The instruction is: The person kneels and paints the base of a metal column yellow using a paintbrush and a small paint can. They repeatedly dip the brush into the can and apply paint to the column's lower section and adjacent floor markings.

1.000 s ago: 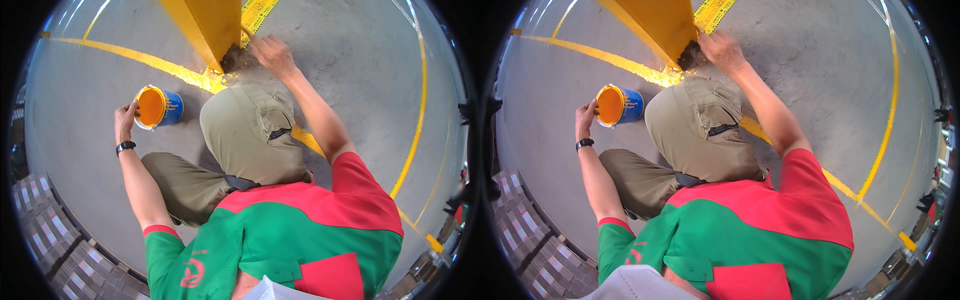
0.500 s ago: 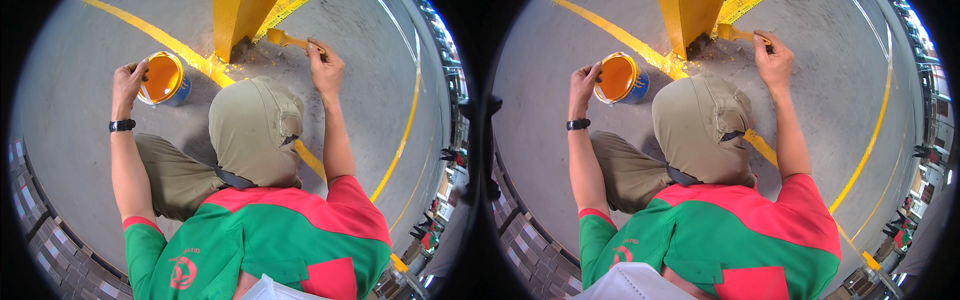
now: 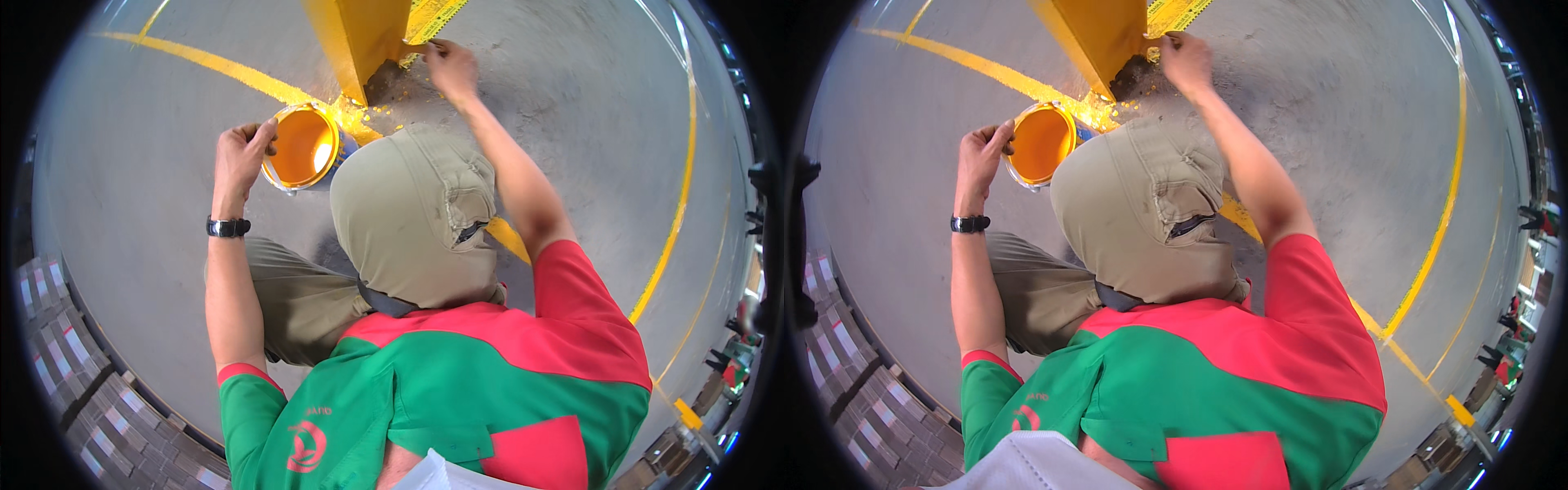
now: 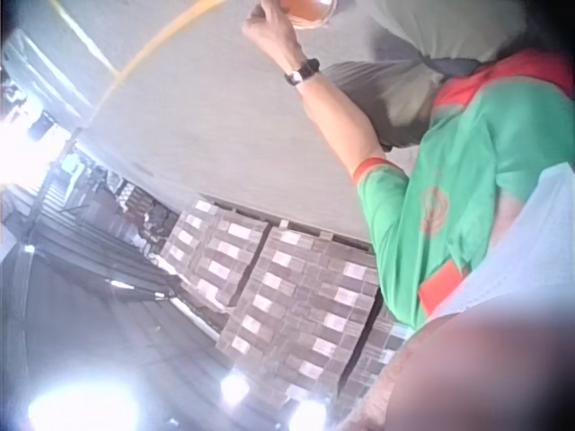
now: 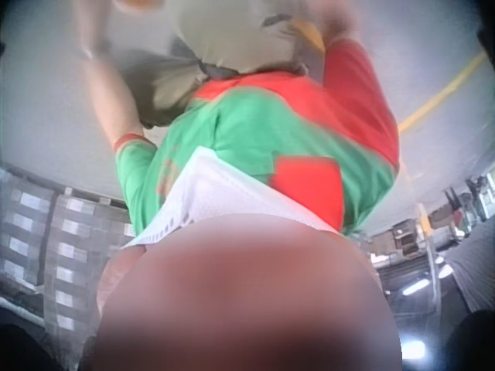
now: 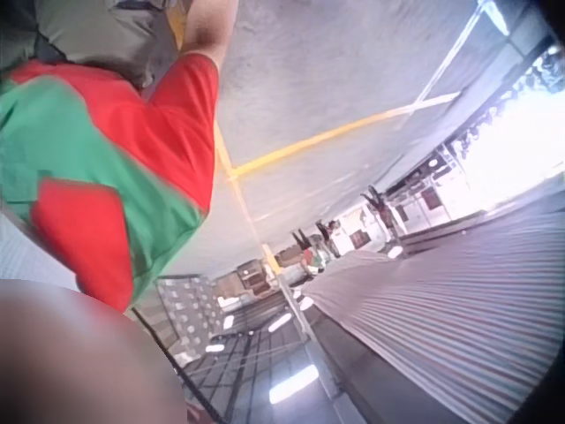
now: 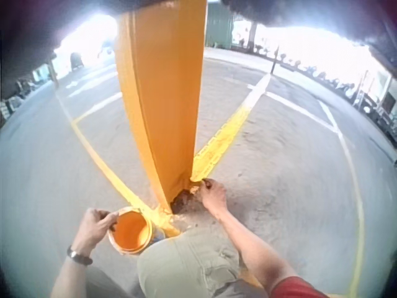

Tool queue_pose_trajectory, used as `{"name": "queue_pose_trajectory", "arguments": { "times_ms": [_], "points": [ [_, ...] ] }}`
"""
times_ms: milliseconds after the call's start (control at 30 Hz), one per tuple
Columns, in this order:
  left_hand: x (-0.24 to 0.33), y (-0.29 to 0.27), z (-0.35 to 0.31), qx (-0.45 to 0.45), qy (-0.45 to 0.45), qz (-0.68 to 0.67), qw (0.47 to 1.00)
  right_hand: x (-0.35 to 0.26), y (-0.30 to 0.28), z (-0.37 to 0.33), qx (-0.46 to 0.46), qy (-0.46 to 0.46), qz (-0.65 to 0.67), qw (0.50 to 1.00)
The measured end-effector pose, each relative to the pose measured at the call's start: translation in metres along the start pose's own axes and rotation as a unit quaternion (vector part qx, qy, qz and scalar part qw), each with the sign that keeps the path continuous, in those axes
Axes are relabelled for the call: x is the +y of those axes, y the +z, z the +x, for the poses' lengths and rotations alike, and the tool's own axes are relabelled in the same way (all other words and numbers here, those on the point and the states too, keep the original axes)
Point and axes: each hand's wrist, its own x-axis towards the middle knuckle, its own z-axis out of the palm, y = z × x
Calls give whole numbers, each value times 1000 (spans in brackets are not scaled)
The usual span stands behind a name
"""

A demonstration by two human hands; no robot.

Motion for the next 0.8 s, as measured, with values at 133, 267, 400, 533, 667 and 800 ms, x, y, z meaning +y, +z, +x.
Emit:
{"name": "queue_pose_trajectory", "arguments": {
  "times_ms": [133,267,400,533,667,800],
  "points": [
    [3,4,-6,-3,8,19,1000,-17,8,7,67,7,59,996],
    [2,2,-13,-3,-15,8,1000,-21,-35,-5,147,30,320,935],
    [-1,-3,-16,8,-29,5,1000,12,-22,-30,119,178,452,866],
    [-10,-6,-12,43,-38,4,998,66,41,-57,96,352,496,788],
    [-18,-11,-8,64,-55,-4,996,68,57,-55,142,194,236,942],
    [-23,-16,-15,96,-74,1,993,10,14,-35,130,67,219,965]
  ]
}}
